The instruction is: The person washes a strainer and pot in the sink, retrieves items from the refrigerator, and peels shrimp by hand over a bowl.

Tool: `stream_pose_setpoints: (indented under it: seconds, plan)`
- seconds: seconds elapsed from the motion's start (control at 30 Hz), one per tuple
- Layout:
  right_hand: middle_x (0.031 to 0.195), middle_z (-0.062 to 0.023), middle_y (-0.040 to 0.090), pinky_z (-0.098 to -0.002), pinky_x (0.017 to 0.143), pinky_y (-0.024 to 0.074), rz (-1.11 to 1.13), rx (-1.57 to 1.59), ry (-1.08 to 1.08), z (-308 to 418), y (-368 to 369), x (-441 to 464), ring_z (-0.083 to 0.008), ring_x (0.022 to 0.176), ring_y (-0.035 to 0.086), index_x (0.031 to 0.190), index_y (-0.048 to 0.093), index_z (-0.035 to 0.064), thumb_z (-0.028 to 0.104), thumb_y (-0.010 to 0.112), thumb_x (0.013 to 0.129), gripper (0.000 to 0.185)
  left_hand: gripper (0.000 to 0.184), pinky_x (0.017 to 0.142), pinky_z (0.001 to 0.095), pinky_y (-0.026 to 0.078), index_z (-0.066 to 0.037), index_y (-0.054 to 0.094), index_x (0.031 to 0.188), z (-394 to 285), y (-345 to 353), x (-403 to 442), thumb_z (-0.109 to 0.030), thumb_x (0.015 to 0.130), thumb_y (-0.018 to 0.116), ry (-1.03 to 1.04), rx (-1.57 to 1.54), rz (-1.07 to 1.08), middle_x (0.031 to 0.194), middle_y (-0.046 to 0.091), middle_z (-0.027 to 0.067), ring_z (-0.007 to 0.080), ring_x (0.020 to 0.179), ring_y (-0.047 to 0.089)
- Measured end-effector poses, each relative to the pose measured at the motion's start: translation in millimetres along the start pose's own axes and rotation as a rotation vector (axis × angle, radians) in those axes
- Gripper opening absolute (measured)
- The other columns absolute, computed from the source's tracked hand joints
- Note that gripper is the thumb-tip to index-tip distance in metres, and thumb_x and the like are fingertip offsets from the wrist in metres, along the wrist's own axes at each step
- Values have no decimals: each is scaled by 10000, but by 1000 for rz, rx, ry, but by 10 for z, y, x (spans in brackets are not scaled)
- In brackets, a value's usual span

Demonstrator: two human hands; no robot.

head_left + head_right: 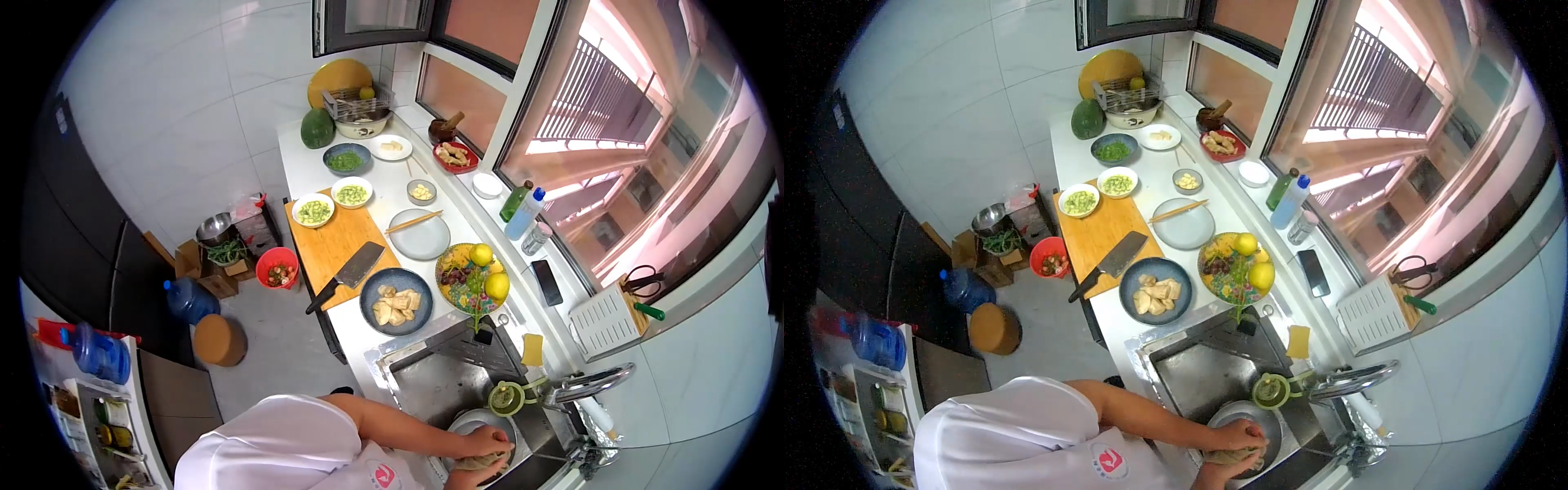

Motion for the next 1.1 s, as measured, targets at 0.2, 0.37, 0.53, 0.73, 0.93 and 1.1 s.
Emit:
stream_pose_setpoints:
  seconds: [0.2, 0.37, 0.53, 0.73, 0.93, 1.1]
  plan:
    - [1118, -77, 526, -349, 881, 421, -140, -662, -311, -82, 331, 18, -188, 1025, 521, 1168, 505, 71, 374, 384, 946, 395, 494, 688, 298, 473, -60, 686, 784, -70, -95, 9, -551, 787, 628, -17, 121, -212, 733, 669, 48, 163, 712, 621]
    - [1157, -108, 525, -360, 899, 411, -29, -1414, -635, 114, 692, -237, -196, 1030, 521, 1178, 503, 64, 355, 398, 950, 384, 520, 686, 314, 470, -75, 693, 785, 5, 16, 9, -552, 868, 506, -49, 51, -351, 722, 665, 57, 180, 717, 624]
    - [1193, -141, 518, -369, 874, 431, -2, -1653, -822, 298, 812, -536, -203, 1046, 530, 1195, 503, 34, 325, 453, 948, 385, 539, 791, 353, 455, -96, 684, 912, 193, -68, 132, -508, 949, 339, -129, 142, -313, 908, 659, 104, 227, 827, 629]
    - [1139, -152, 531, -368, 820, 460, -129, -723, -60, 290, 759, -627, -273, 1016, 547, 1135, 511, 25, 276, 488, 937, 321, 439, 775, 318, 465, -111, 651, 1030, 464, 85, 91, -458, 955, 393, -308, -228, -123, 1015, 632, 30, 179, 884, 581]
    - [1028, -137, 559, -362, 783, 467, -122, -808, -56, 318, 531, -506, -265, 938, 562, 1015, 534, 26, 281, 461, 937, 276, 475, 818, 308, 477, -60, 557, 1169, 672, 323, 23, -452, 938, 421, -434, -538, 59, 1049, 628, 89, 203, 902, 599]
    - [935, -125, 582, -356, 751, 472, -190, -1023, -201, 559, 227, -455, -259, 874, 573, 914, 554, 27, 284, 438, 937, 283, 704, 976, 359, 370, 12, 246, 1387, 1233, 585, 169, -480, 921, 436, 73, 611, 15, 1302, 462, 179, 290, 1173, 475]
Point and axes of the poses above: each hand's wrist, its own x-axis towards the middle knuckle, its own y-axis out of the palm, z = x × y, the point moved 2 cm from there along x, towards the middle knuckle
